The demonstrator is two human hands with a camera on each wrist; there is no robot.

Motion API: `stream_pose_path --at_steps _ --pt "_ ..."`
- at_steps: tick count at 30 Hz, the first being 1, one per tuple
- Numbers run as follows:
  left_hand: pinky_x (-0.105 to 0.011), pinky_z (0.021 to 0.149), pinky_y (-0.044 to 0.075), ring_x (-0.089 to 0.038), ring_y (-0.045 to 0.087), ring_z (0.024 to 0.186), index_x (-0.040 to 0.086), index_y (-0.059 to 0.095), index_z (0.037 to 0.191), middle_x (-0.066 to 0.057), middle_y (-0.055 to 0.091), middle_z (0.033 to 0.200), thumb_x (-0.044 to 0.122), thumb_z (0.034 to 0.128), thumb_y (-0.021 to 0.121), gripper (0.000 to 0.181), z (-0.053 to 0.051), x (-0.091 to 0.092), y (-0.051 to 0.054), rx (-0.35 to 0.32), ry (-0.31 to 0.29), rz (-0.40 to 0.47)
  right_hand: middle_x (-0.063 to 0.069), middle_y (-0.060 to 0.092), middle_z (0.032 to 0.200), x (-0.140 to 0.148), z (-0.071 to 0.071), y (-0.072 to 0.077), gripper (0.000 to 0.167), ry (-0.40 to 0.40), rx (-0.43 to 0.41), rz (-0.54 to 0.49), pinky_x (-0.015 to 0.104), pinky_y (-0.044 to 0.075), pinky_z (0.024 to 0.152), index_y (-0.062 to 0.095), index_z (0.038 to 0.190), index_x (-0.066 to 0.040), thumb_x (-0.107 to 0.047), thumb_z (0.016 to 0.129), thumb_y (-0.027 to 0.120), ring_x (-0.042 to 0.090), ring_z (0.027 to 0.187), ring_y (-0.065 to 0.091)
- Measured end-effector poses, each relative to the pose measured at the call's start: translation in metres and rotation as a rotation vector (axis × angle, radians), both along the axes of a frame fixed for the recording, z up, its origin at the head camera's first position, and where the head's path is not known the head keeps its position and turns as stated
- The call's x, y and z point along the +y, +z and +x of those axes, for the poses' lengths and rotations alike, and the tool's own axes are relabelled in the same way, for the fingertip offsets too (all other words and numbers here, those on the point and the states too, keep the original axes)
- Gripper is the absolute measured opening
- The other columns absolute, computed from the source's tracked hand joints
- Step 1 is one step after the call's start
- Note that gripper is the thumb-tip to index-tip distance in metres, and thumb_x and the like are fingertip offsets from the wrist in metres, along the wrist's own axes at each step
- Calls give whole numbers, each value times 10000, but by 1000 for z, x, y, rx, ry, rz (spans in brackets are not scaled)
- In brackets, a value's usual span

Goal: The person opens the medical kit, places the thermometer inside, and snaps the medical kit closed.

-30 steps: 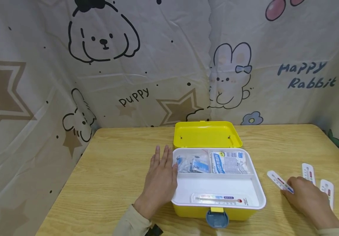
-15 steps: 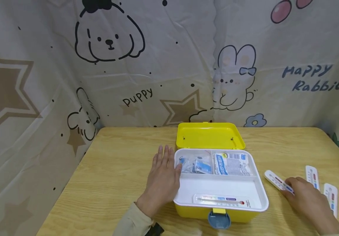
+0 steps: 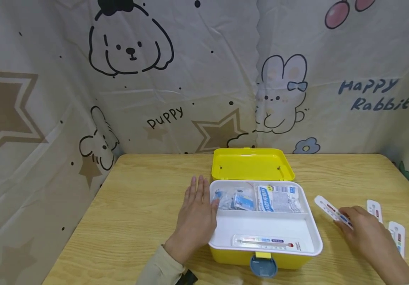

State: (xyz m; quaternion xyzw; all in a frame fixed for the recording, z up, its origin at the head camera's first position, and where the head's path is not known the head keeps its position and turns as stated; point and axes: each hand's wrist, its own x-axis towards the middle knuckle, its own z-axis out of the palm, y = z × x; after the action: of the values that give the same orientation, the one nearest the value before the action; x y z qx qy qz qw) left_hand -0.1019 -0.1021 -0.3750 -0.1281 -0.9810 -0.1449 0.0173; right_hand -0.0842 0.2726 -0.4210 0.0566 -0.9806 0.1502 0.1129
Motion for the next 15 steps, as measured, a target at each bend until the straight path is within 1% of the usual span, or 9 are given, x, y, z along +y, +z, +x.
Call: stream_pose_path --at_steps 1,2,6,8,12,15 --pt "-479 1180 98 -354 -1 1462 -74 212 1493 -229 122 1573 335 1056 301 604 0 0 0 4 -2 4 270 613 904 -2 0 2 318 4 -5 -1 575 494 640 624 1019 144 -42 794 749 462 808 607" --pt "-481 1180 99 -356 0 1461 -74 214 1493 -230 125 1572 335 1056 303 604 0 -1 0 7 -4 5 260 615 895 -3 1 3 314 15 8 1 565 499 632 627 1011 142 -39 789 755 447 795 610" --pt "-486 1179 102 -362 1 1461 -76 214 1491 -234 128 1571 328 1057 305 600 -1 -1 0 12 -11 14 214 618 854 -8 2 9 293 57 91 1 515 501 563 635 971 123 -2 750 781 378 730 610" --pt "-482 1180 97 -356 -6 1463 -72 206 1495 -229 121 1574 331 1057 300 602 -1 -1 0 3 -8 12 207 616 848 -10 2 12 295 67 124 4 507 497 552 634 967 121 11 739 786 362 717 604" --pt "-474 1182 97 -352 -9 1464 -73 199 1496 -229 115 1576 328 1057 296 602 0 -1 1 -14 -6 4 232 608 864 -14 5 17 312 69 152 12 528 494 563 628 980 128 33 728 785 382 733 598" --pt "-477 1182 98 -357 -2 1463 -76 202 1495 -231 118 1574 325 1056 302 603 0 -1 1 -14 -4 8 251 607 895 -19 4 24 317 80 191 15 556 496 583 625 995 123 46 728 778 410 766 599"
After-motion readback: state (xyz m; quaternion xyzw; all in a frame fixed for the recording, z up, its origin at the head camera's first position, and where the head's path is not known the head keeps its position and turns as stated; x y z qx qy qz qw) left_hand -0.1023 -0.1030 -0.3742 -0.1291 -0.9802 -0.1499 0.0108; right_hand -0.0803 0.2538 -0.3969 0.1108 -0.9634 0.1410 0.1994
